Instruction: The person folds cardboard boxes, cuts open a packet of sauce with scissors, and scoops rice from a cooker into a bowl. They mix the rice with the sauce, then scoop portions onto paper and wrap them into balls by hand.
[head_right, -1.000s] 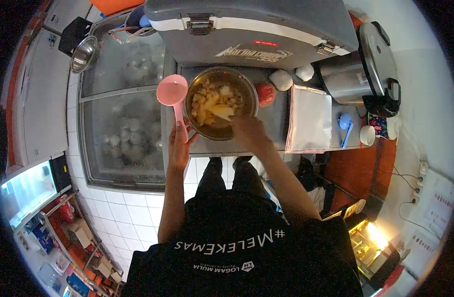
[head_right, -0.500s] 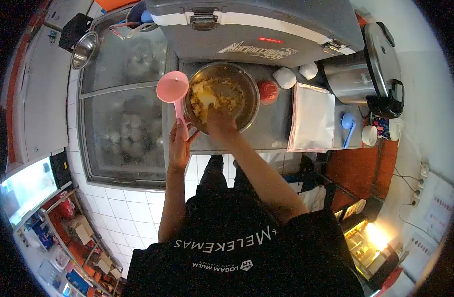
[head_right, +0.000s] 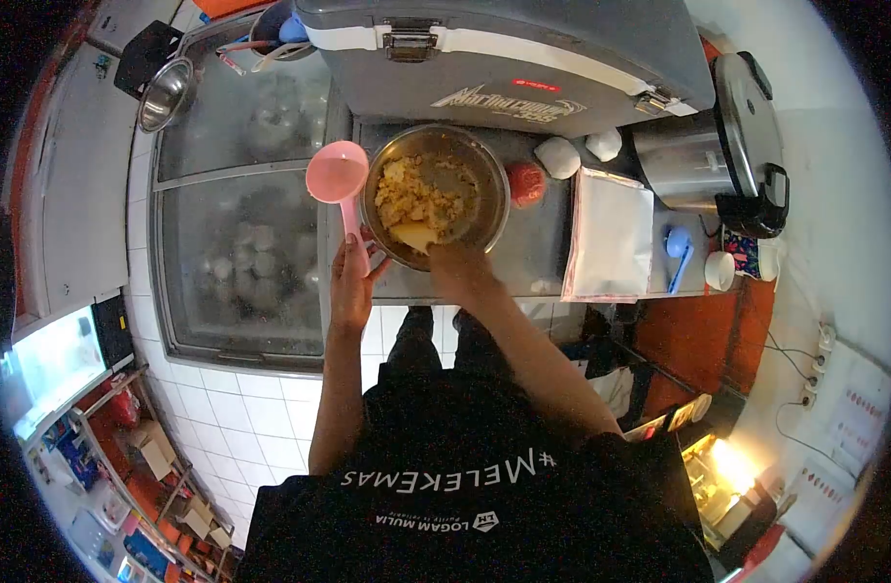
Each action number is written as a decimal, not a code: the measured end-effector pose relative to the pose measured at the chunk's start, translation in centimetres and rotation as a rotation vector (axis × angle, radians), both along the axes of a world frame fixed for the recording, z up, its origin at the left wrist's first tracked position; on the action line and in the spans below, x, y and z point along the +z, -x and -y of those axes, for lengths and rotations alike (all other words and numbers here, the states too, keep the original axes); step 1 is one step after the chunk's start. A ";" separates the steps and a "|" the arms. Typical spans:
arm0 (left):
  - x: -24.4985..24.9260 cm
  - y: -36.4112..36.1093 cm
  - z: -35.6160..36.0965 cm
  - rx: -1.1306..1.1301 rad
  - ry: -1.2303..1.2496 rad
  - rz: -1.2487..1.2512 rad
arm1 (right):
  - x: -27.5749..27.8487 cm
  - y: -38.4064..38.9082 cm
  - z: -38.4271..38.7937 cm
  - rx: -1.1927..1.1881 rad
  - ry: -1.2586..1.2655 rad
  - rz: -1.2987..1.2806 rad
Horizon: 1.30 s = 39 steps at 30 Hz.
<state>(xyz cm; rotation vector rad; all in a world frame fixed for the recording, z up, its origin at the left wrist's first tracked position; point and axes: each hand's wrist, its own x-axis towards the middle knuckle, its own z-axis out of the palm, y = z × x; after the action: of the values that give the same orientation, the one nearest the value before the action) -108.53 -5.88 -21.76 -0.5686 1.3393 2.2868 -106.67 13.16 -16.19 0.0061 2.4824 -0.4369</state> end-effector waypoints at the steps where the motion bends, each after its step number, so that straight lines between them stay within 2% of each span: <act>1: -0.1 0.0 0.1 -0.003 0.002 0.007 | 1.6 0.4 -0.7 -0.017 0.010 0.013; 4: -0.5 0.0 0.2 -0.002 -0.048 -0.038 | 3.3 -1.6 -1.7 0.038 -0.117 0.078; 7: -0.2 0.2 0.3 -0.040 0.000 -0.048 | -3.1 -1.6 -1.4 -0.054 0.034 -0.214; 10: -0.6 0.4 0.4 -0.040 -0.023 -0.047 | -4.3 1.0 -1.8 0.104 -0.057 -0.278; 11: -0.7 0.4 0.4 -0.037 -0.023 -0.048 | -4.0 1.5 -2.6 0.044 -0.055 -0.264; 13: -0.5 0.3 0.3 -0.032 -0.026 -0.046 | -0.1 3.2 -4.7 -0.075 -0.053 -0.231; 15: -0.9 0.2 0.3 -0.028 -0.011 -0.040 | 0.4 6.1 -7.5 -0.237 0.131 -0.121; 17: -1.1 0.1 0.3 -0.024 -0.001 -0.038 | -2.7 8.7 -7.8 -0.008 0.034 -0.196; 20: -1.0 0.3 0.1 -0.025 0.011 -0.049 | -4.8 8.4 -1.8 0.214 -0.156 -0.328; 22: -1.2 0.4 0.4 -0.039 0.024 -0.064 | -4.9 6.8 2.3 -0.054 -0.012 -0.222; 25: -0.8 0.4 0.8 0.028 -0.031 -0.021 | -2.4 3.8 2.9 -0.034 -0.006 -0.462; 29: -0.8 0.7 0.9 -0.014 -0.066 -0.077 | -2.8 3.5 2.4 0.070 -0.037 -0.210; 31: 0.2 0.6 0.9 -0.001 -0.047 -0.073 | 1.1 4.6 1.6 0.075 -0.012 -0.021; 35: -1.3 0.4 0.8 -0.001 -0.044 -0.065 | -1.1 1.2 1.9 0.063 -0.053 -0.048; 37: -1.5 0.4 0.9 0.008 -0.021 -0.060 | -0.3 1.7 0.9 0.062 -0.005 -0.100; 38: -1.6 0.2 1.1 0.014 -0.026 -0.057 | 0.6 1.2 0.5 0.064 -0.036 -0.031; 39: -1.5 0.2 1.2 0.017 -0.033 -0.056 | 4.1 1.1 0.6 0.063 -0.069 0.036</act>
<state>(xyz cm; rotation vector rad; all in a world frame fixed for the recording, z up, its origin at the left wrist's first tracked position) -108.76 -7.05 -23.26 -0.5111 1.3249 2.3498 -107.78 12.58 -12.08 -0.0367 2.4538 -0.3220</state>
